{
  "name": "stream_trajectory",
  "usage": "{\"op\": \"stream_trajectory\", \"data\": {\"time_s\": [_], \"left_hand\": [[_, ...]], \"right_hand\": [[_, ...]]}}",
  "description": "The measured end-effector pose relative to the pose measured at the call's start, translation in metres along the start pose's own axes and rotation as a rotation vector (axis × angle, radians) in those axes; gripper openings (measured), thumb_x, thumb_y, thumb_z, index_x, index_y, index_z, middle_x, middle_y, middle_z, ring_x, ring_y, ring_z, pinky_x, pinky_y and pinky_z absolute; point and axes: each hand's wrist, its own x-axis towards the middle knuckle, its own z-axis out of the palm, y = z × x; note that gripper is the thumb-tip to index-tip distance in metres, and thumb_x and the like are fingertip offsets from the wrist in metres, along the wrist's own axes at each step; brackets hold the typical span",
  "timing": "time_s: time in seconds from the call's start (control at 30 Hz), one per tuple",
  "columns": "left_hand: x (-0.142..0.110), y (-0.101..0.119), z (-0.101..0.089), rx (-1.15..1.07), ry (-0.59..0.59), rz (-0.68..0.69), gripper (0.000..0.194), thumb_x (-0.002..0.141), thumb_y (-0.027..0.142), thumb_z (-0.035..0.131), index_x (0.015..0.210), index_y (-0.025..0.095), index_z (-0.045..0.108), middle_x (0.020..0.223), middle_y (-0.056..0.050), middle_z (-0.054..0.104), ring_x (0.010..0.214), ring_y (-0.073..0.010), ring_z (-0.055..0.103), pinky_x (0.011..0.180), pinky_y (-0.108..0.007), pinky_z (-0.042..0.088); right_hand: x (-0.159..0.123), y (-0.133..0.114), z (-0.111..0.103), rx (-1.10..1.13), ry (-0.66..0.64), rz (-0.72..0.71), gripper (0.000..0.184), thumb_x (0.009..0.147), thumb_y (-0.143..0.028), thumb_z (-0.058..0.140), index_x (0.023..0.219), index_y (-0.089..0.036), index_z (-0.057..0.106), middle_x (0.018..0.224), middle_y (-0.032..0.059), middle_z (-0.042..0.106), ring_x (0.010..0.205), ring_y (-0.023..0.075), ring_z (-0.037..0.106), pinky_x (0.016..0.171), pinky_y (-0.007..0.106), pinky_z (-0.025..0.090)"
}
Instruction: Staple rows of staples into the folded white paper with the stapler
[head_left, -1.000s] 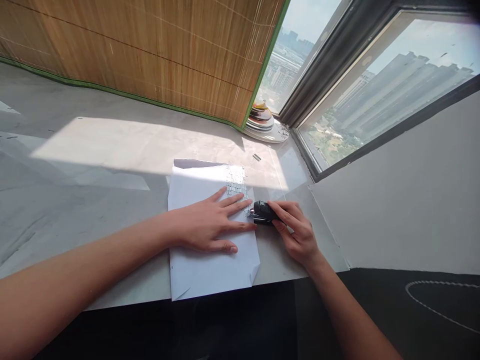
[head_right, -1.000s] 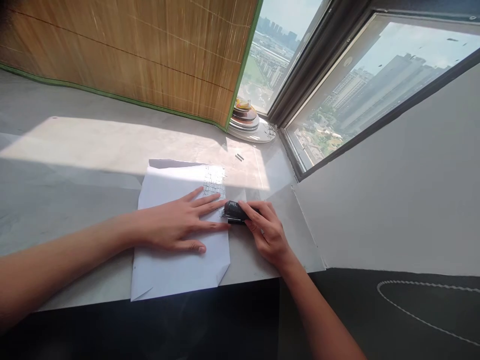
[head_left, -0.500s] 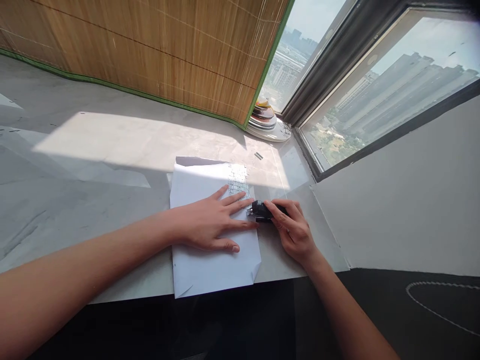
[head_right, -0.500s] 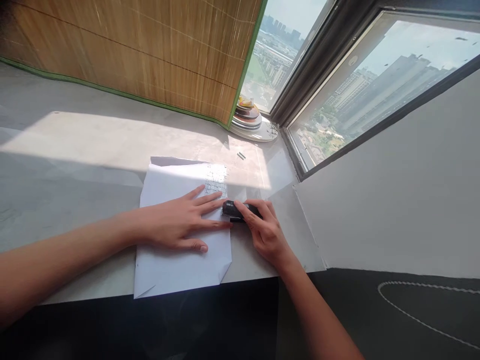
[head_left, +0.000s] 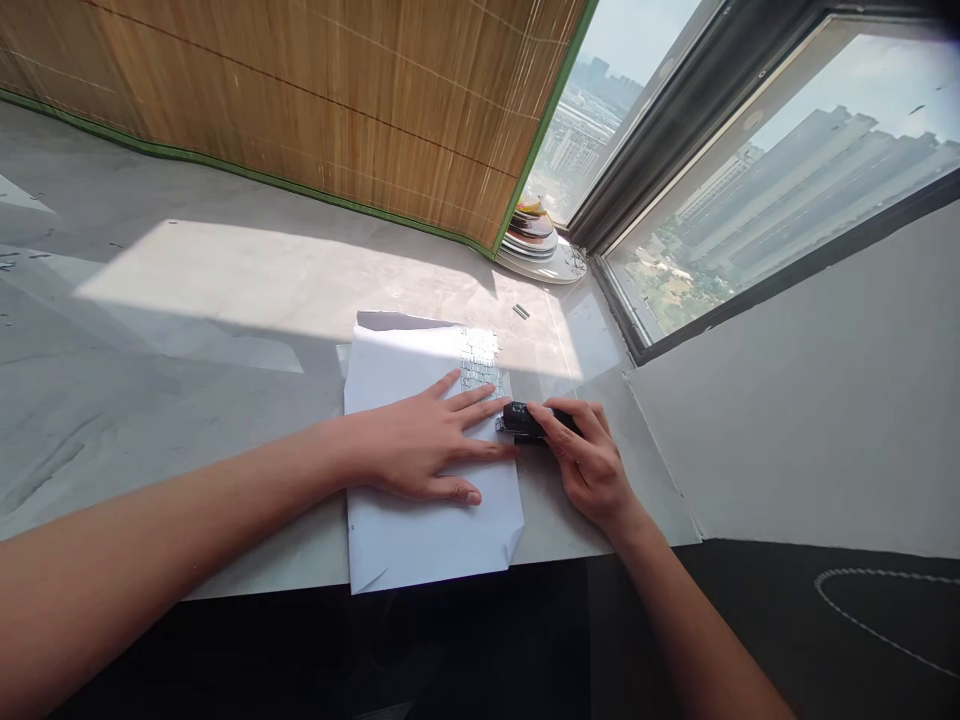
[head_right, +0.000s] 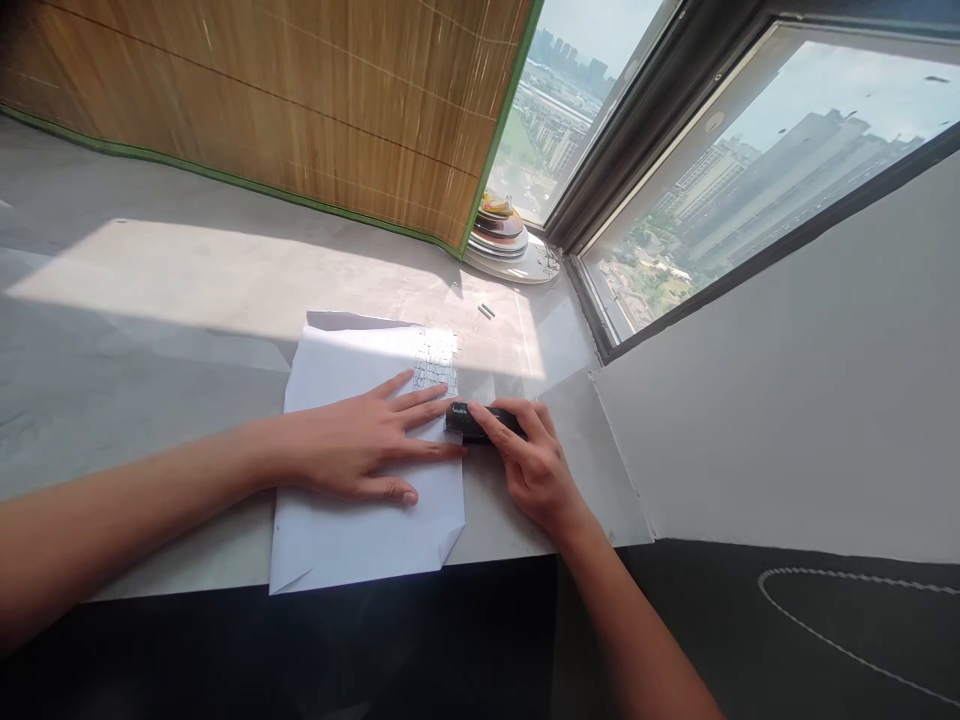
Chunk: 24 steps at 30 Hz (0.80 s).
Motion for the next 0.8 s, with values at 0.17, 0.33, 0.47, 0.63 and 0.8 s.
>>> {"op": "stream_trajectory", "data": {"time_s": [0.17,0.33,0.47,0.63,0.8], "left_hand": [[-0.0002,0.0001,0.0001,0.034,-0.027,0.021,0.060,0.095,0.064,0.064,0.149,0.041,0.060,0.168,-0.004,0.044,0.160,-0.0395,0.030,0.131,-0.061,0.017],[-0.0003,0.0001,-0.0004,0.057,0.014,0.066,0.057,0.096,0.062,0.063,0.148,0.042,0.061,0.167,-0.004,0.047,0.158,-0.0401,0.035,0.130,-0.062,0.019],[0.0000,0.0034,-0.0053,0.116,-0.061,0.064,0.058,0.099,0.062,0.058,0.153,0.039,0.057,0.171,-0.007,0.040,0.160,-0.0396,0.031,0.131,-0.063,0.015],[0.0009,0.0068,-0.0089,0.158,-0.111,0.046,0.061,0.100,0.062,0.057,0.155,0.038,0.055,0.171,-0.008,0.040,0.161,-0.0389,0.028,0.131,-0.063,0.013],[0.0011,0.0060,-0.0078,0.152,-0.092,0.055,0.059,0.099,0.062,0.059,0.154,0.040,0.056,0.170,-0.007,0.042,0.160,-0.0391,0.030,0.131,-0.063,0.014]], "right_hand": [[-0.0007,0.0004,0.0001,-0.002,-0.004,0.005,0.067,0.103,-0.010,0.046,0.160,-0.046,0.047,0.132,0.0082,0.061,0.111,0.0292,0.056,0.098,0.050,0.056],[-0.0005,0.0001,0.0001,-0.006,0.005,0.010,0.067,0.103,-0.010,0.047,0.159,-0.047,0.047,0.131,0.0075,0.062,0.109,0.0291,0.057,0.097,0.049,0.057],[0.0001,-0.0002,-0.0002,-0.012,0.002,-0.002,0.068,0.103,-0.009,0.047,0.160,-0.047,0.046,0.131,0.0070,0.062,0.110,0.0282,0.056,0.097,0.048,0.057],[0.0001,-0.0010,0.0000,-0.024,-0.001,-0.008,0.072,0.101,-0.006,0.046,0.160,-0.047,0.045,0.131,0.0067,0.061,0.110,0.0280,0.056,0.096,0.048,0.057],[-0.0001,-0.0033,0.0003,-0.111,-0.011,-0.011,0.077,0.098,-0.004,0.047,0.161,-0.048,0.043,0.133,0.0066,0.060,0.111,0.0289,0.057,0.098,0.050,0.054]]}}
